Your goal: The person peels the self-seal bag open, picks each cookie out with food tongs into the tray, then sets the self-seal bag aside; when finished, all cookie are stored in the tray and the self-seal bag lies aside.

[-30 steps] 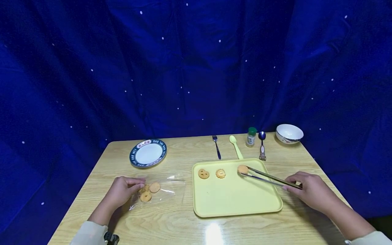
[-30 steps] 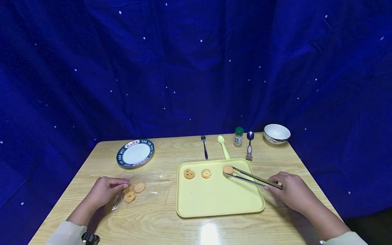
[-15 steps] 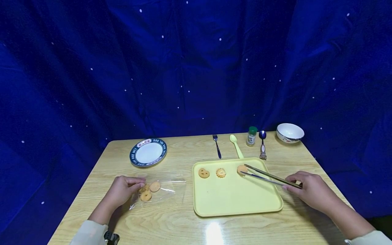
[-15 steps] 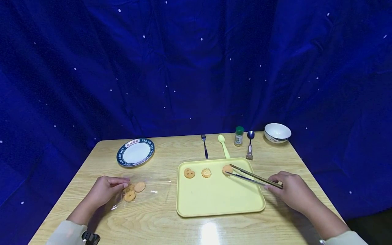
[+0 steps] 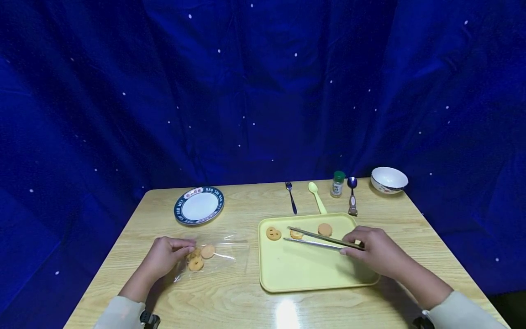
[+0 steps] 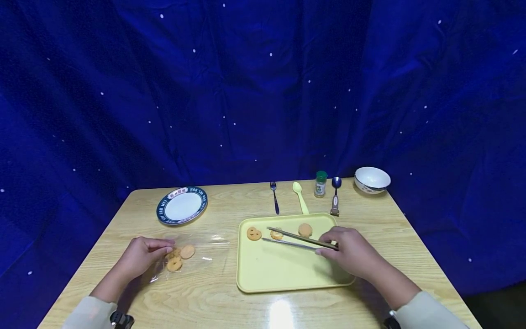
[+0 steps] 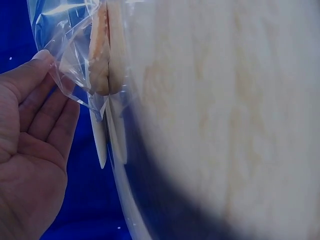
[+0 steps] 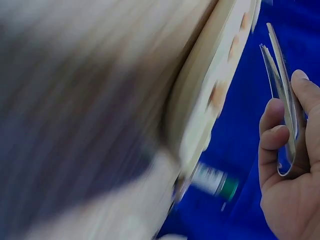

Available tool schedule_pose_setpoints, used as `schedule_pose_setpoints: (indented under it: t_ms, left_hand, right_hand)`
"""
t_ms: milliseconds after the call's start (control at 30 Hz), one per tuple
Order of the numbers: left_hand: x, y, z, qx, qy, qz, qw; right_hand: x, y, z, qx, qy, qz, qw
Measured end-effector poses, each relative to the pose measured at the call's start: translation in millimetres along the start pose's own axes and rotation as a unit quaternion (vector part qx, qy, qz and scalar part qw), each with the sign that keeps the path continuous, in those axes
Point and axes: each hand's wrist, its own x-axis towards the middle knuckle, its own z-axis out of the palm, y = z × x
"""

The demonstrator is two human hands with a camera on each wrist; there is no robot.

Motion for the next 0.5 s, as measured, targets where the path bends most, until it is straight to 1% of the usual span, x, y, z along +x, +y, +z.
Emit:
schedule_pose_setpoints:
  t_ms: [100,233,333,500]
  left_hand:
    - [-0.1,1.0,0.8,0.001,0.001,0.002,1.0000]
    - [0.1,3.1,1.6,0.002,-0.001,-0.001,1.0000]
    - [-0.3,4.7,1.6,0.007,-0.002,-0.003,1.0000]
    - [-1.0,6.1,0.8,0.008,0.001,-0.002,1.0000]
  right_hand:
    - [20,-21,16,0.024,-0.037,-0.026,0.999]
    - [45,-47,36,0.029,-0.086,-0.050,0.995]
    - [61,-62,52,0.031,-0.109,-0.048,0.992]
    - [81,-78,78,0.043,-0.123,-0.042,0.991]
